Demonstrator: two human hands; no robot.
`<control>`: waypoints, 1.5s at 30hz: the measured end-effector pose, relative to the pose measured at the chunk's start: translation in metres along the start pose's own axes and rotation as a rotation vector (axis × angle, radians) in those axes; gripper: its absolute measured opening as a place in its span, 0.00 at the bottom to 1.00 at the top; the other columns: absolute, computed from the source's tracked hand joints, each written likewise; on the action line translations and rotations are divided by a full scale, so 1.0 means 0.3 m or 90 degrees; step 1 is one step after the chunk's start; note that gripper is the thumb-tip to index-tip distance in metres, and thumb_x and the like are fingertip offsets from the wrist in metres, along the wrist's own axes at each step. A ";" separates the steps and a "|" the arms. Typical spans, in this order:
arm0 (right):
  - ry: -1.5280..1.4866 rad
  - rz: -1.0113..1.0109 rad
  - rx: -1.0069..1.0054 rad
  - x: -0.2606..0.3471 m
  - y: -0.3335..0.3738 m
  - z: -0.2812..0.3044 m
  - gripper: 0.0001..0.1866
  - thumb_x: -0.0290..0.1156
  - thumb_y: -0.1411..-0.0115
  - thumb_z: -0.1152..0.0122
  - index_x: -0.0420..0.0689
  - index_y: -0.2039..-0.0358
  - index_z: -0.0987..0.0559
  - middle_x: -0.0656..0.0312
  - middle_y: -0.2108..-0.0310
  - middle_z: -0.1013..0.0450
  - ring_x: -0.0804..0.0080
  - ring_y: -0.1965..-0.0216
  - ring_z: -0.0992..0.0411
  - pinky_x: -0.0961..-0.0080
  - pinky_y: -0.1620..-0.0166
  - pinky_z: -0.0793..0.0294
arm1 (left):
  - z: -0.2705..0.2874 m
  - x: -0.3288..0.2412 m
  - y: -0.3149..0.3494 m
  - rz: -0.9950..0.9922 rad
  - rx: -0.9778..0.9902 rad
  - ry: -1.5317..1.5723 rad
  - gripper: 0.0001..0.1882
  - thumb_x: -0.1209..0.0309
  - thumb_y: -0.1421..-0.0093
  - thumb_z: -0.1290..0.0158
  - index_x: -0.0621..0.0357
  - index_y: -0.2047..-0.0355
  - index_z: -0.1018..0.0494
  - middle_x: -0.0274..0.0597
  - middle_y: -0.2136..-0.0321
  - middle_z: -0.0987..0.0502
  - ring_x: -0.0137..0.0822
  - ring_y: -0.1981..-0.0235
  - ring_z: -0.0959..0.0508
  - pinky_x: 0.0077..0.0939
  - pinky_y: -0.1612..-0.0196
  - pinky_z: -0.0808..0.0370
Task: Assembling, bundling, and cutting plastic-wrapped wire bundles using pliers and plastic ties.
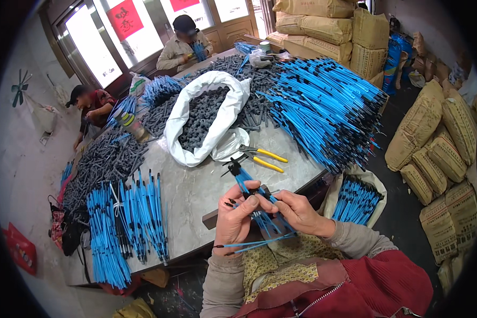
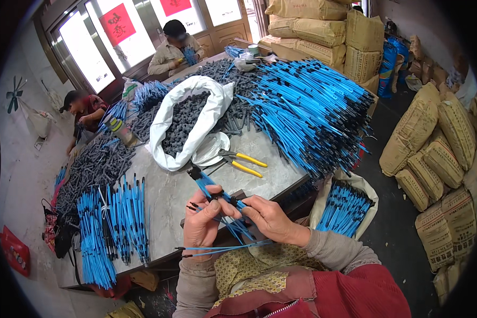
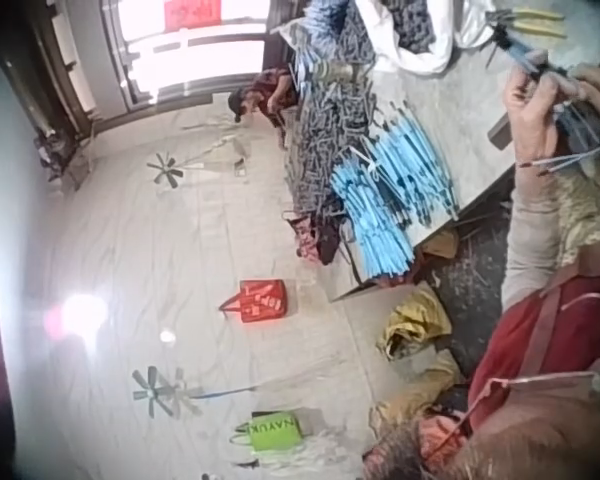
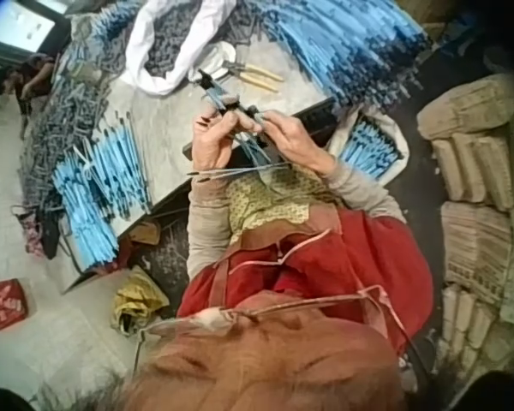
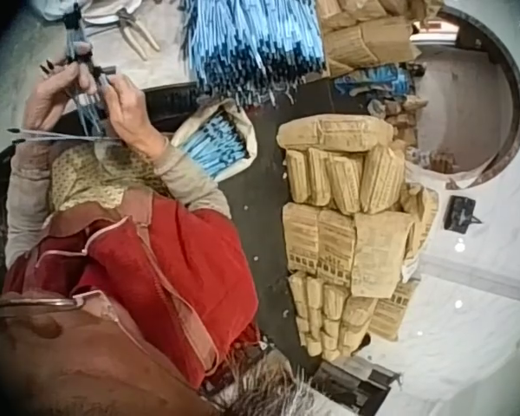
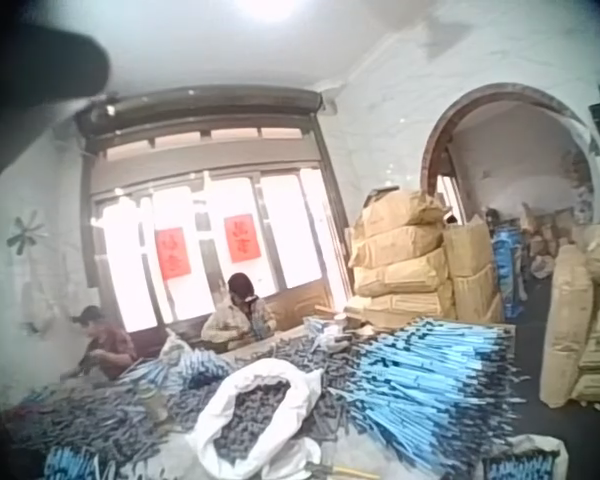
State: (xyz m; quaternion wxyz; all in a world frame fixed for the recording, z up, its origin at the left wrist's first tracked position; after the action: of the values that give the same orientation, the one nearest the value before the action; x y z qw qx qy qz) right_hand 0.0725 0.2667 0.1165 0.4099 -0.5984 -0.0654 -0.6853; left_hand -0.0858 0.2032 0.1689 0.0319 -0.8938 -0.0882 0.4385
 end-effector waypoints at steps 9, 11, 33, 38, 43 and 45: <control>0.244 0.144 0.152 0.010 -0.053 0.040 0.11 0.37 0.33 0.43 0.44 0.60 0.20 0.53 0.66 0.23 0.55 0.66 0.23 0.62 0.65 0.24 | 0.059 -0.029 0.030 -0.013 -0.034 -0.034 0.10 0.70 0.31 0.49 0.68 0.59 0.28 0.56 0.71 0.19 0.41 0.74 0.19 0.29 0.67 0.21; 0.295 0.112 0.120 0.032 -0.101 0.125 0.11 0.39 0.34 0.42 0.46 0.61 0.20 0.54 0.67 0.23 0.54 0.67 0.23 0.62 0.66 0.25 | 0.055 -0.044 0.040 -0.004 -0.034 -0.057 0.11 0.69 0.31 0.49 0.68 0.60 0.27 0.56 0.71 0.19 0.40 0.76 0.19 0.28 0.68 0.22; 1.017 0.039 -0.051 -0.122 -0.663 0.695 0.08 0.33 0.47 0.34 0.43 0.77 0.21 0.55 0.76 0.24 0.51 0.72 0.24 0.54 0.72 0.27 | 0.019 -0.022 0.049 0.004 -0.066 -0.108 0.13 0.71 0.35 0.43 0.67 0.56 0.30 0.62 0.67 0.19 0.42 0.73 0.18 0.28 0.69 0.24; 0.939 0.132 -0.092 -0.113 -0.651 0.691 0.10 0.34 0.48 0.32 0.43 0.80 0.22 0.54 0.76 0.24 0.51 0.74 0.24 0.54 0.73 0.27 | 0.020 -0.023 0.048 0.001 -0.077 -0.108 0.14 0.71 0.36 0.42 0.67 0.56 0.30 0.62 0.67 0.19 0.42 0.73 0.18 0.27 0.69 0.24; 0.890 0.012 -0.044 -0.113 -0.667 0.659 0.10 0.34 0.49 0.31 0.42 0.80 0.21 0.53 0.76 0.23 0.51 0.72 0.22 0.55 0.71 0.26 | 0.008 -0.019 0.038 0.004 -0.073 -0.108 0.14 0.71 0.37 0.42 0.67 0.56 0.30 0.61 0.67 0.19 0.42 0.73 0.18 0.27 0.69 0.24; 0.917 -0.051 0.005 -0.118 -0.670 0.646 0.06 0.30 0.49 0.32 0.42 0.77 0.19 0.52 0.73 0.21 0.50 0.70 0.21 0.55 0.70 0.24 | 0.003 -0.017 0.040 0.010 -0.074 -0.107 0.14 0.71 0.37 0.41 0.67 0.56 0.30 0.61 0.67 0.19 0.42 0.73 0.18 0.27 0.69 0.24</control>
State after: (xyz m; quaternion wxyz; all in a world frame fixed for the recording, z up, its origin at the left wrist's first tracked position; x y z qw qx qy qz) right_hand 0.0906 0.5281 0.2196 0.3282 0.0061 0.1968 -0.9239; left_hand -0.0880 0.1903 0.1708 -0.0307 -0.8548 -0.1088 0.5065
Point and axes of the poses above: each hand's wrist, its own y-axis away from the middle knuckle, its own z-axis out of the back of the hand, x = y × z, the point moved 3 cm from there along -y, towards the middle knuckle
